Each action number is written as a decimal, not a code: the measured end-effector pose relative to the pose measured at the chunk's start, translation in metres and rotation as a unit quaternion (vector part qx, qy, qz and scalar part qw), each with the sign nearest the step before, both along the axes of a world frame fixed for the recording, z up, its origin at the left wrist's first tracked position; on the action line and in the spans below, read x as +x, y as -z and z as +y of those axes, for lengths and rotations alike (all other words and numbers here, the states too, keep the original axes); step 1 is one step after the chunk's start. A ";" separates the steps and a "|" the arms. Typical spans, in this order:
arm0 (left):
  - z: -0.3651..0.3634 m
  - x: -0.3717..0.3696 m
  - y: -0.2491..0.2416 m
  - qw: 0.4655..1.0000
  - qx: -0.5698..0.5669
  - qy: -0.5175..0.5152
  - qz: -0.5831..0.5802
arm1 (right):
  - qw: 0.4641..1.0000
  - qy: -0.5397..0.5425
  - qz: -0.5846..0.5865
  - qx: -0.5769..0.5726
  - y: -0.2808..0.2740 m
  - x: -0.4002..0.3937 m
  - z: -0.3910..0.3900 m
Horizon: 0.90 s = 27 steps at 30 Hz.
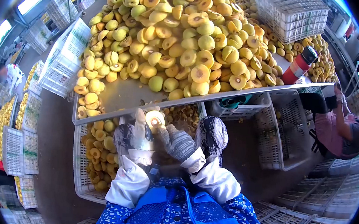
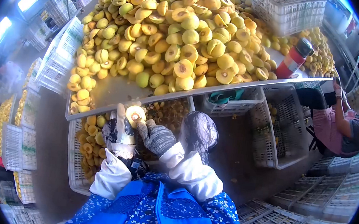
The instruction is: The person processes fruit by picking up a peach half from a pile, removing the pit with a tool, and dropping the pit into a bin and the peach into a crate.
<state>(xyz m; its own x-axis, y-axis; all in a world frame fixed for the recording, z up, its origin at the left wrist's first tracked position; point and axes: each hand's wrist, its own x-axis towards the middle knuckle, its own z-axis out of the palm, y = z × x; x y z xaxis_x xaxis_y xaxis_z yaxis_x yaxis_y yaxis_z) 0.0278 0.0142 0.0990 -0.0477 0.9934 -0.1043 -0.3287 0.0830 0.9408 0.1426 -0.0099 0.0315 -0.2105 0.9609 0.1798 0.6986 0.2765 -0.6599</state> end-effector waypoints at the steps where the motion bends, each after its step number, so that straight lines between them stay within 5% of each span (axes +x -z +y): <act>1: -0.005 0.004 -0.005 0.999 0.011 -0.020 0.042 | 1.000 -0.002 0.021 0.001 -0.005 0.000 -0.002; 11: -0.008 0.007 -0.001 0.943 0.111 -0.047 0.311 | 0.996 -0.037 0.049 -0.069 0.000 0.011 -0.007; 14: -0.008 0.004 0.001 0.940 0.104 0.009 0.324 | 0.979 -0.058 -0.058 -0.188 -0.038 0.023 -0.005; 16: -0.001 -0.003 0.017 0.967 0.066 0.088 0.231 | 0.941 -0.120 0.208 -0.239 -0.017 0.031 -0.004; 17: 0.006 -0.007 0.027 0.967 0.050 0.139 0.208 | 0.894 -0.148 0.336 -0.258 -0.008 0.036 -0.004; 18: 0.013 -0.010 0.030 0.964 0.034 0.187 0.184 | 0.821 -0.134 0.371 -0.413 -0.046 0.045 -0.004; 19: 0.017 -0.010 0.031 0.959 0.020 0.235 0.158 | 0.824 -0.132 0.323 -0.447 -0.036 0.053 0.002; 21: 0.011 -0.001 0.029 0.986 0.045 0.122 0.105 | 0.739 -0.145 0.466 -0.464 0.004 0.033 0.003; 23: -0.003 0.015 0.031 0.995 0.090 -0.035 0.012 | 0.591 -0.214 0.646 -0.432 0.022 0.008 -0.002; 26: -0.003 -0.004 0.030 0.999 0.036 0.027 0.019 | 0.152 -0.244 0.818 -0.499 0.011 -0.006 -0.019; 27: -0.003 -0.011 0.029 0.998 0.014 0.049 0.022 | 0.260 -0.390 0.755 -0.459 -0.027 0.004 -0.018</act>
